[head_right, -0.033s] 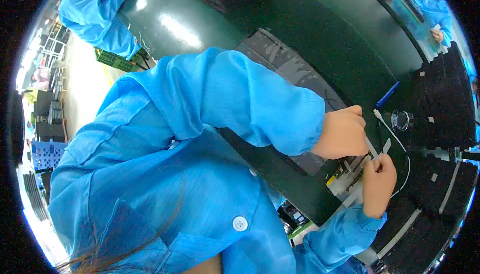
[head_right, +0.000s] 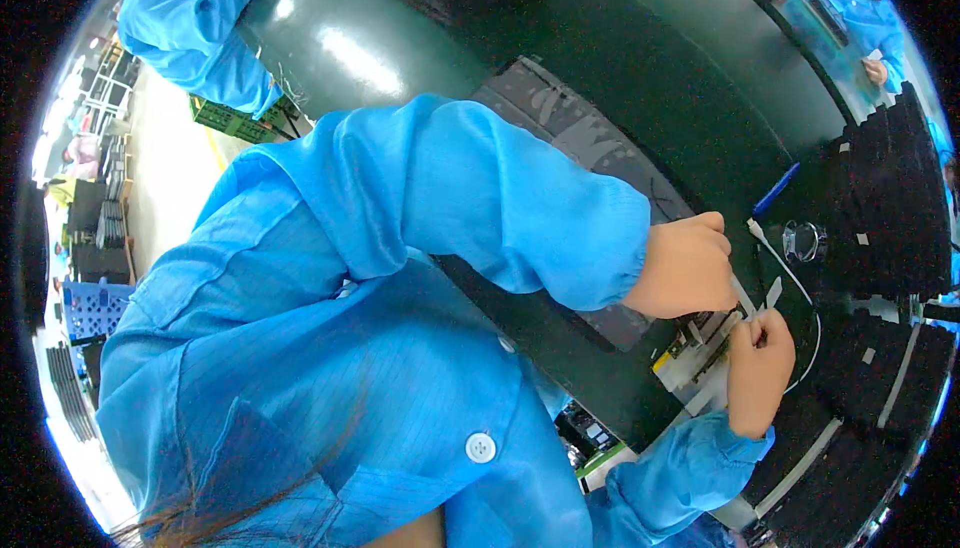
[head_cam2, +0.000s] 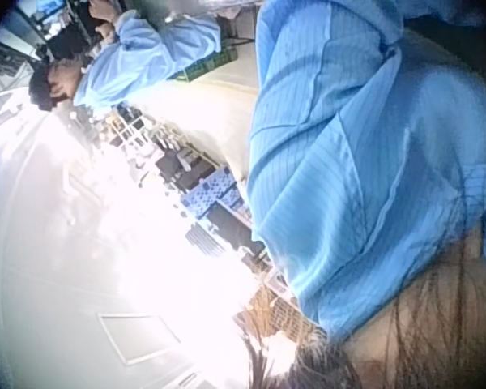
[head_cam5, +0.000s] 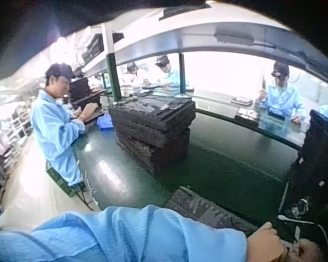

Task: The person tests tablet screens by connecting a test cable to each tablet, tapping and swiping through touchscreen test patterns, and disconnecting the cable.

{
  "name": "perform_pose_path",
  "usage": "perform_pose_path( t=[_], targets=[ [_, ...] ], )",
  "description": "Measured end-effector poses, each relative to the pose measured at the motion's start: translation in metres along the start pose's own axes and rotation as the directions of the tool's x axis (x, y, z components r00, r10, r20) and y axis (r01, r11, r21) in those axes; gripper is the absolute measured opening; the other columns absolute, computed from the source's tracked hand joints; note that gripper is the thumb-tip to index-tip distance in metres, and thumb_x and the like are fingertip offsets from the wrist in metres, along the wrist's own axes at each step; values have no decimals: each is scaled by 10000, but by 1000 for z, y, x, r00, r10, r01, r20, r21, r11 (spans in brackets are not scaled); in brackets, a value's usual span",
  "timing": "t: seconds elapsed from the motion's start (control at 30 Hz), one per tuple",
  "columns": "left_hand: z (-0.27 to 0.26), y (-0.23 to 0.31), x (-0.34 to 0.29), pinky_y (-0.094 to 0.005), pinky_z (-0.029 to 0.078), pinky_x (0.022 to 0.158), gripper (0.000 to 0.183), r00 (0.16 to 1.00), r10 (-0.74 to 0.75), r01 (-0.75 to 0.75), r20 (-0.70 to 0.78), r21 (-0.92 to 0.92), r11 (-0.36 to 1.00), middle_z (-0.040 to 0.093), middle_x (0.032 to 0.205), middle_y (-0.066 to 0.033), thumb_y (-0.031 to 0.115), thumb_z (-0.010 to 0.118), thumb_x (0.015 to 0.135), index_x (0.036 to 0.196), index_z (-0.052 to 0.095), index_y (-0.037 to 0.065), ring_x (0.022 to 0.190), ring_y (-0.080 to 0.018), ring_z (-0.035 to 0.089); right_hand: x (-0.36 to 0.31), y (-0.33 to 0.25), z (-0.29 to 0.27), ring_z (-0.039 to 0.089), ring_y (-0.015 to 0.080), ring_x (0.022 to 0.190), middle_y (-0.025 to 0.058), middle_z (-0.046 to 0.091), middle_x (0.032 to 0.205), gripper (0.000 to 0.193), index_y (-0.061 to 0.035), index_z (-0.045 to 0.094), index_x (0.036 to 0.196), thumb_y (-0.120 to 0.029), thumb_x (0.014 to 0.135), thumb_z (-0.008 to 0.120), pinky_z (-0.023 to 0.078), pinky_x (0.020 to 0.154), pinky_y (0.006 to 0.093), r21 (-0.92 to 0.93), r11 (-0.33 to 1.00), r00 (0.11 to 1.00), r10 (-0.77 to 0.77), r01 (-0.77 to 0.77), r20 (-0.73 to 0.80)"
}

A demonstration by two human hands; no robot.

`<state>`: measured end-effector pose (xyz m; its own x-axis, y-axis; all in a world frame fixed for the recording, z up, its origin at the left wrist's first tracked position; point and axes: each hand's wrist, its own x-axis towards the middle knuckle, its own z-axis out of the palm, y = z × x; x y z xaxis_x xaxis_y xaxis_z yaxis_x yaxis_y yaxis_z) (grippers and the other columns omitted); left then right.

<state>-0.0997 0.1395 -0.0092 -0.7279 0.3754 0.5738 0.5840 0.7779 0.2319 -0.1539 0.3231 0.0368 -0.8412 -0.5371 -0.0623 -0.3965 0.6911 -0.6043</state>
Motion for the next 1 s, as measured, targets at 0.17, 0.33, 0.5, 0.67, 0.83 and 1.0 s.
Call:
perform_pose_path(
  t=[0.17, 0.33, 0.5, 0.67, 0.83, 1.0],
  targets=[
    [1, 0, 2, -370, 363, 658, 48, 1000, 16, -15, 24, -47, 999, 599, 633, -55, 171, 594, 672, 667, 580, 126, 673, -245, 589, -1, 8, 0, 309, 86, 568, -1, 322, 592, 238, -42, 359, 635, -26, 762, 560, 258, 499, 253, 73, 997, 995, -20, 13, 98],
    [2, -1, 3, -381, 377, 663, 66, 998, 19, -13, 60, -107, 994, 607, 648, -83, 169, 593, 686, 696, 588, 105, 676, -269, 607, 2, 3, 2, 330, 82, 563, 0, 350, 591, 270, -38, 386, 647, -42, 766, 628, 283, 504, 242, 55, 998, 983, -51, 42, 178],
    [1, -3, 3, -380, 380, 673, 78, 996, 13, 3, 93, -173, 985, 617, 666, -95, 177, 590, 706, 721, 598, 101, 664, -272, 606, 6, 4, 5, 360, 64, 564, -10, 384, 604, 267, -44, 401, 659, -39, 786, 635, 299, 502, 232, 125, 992, 976, -2, -26, 219],
    [-1, -2, 3, -380, 382, 685, 77, 997, 6, 10, 81, -195, 981, 621, 674, -93, 183, 597, 705, 720, 600, 107, 665, -272, 607, 9, 11, 8, 368, 57, 571, -22, 396, 613, 274, -54, 395, 667, -37, 790, 639, 305, 504, 221, 190, 979, 977, 29, -71, 212],
    [0, -1, 3, -379, 381, 696, 68, 998, -5, 16, 62, -185, 983, 624, 677, -86, 180, 599, 695, 725, 604, 119, 680, -266, 611, 12, 15, 9, 372, 53, 578, -27, 389, 615, 290, -58, 390, 663, -34, 773, 657, 311, 506, 216, 200, 978, 979, 14, -56, 205],
    [4, -1, 3, -378, 381, 703, 59, 998, -23, 33, 50, -211, 977, 622, 676, -80, 171, 594, 696, 731, 603, 124, 696, -259, 611, 14, 13, 9, 376, 45, 583, -28, 392, 613, 283, -61, 397, 659, -17, 753, 661, 316, 511, 211, 192, 978, 974, 40, -84, 221]
  ],
)
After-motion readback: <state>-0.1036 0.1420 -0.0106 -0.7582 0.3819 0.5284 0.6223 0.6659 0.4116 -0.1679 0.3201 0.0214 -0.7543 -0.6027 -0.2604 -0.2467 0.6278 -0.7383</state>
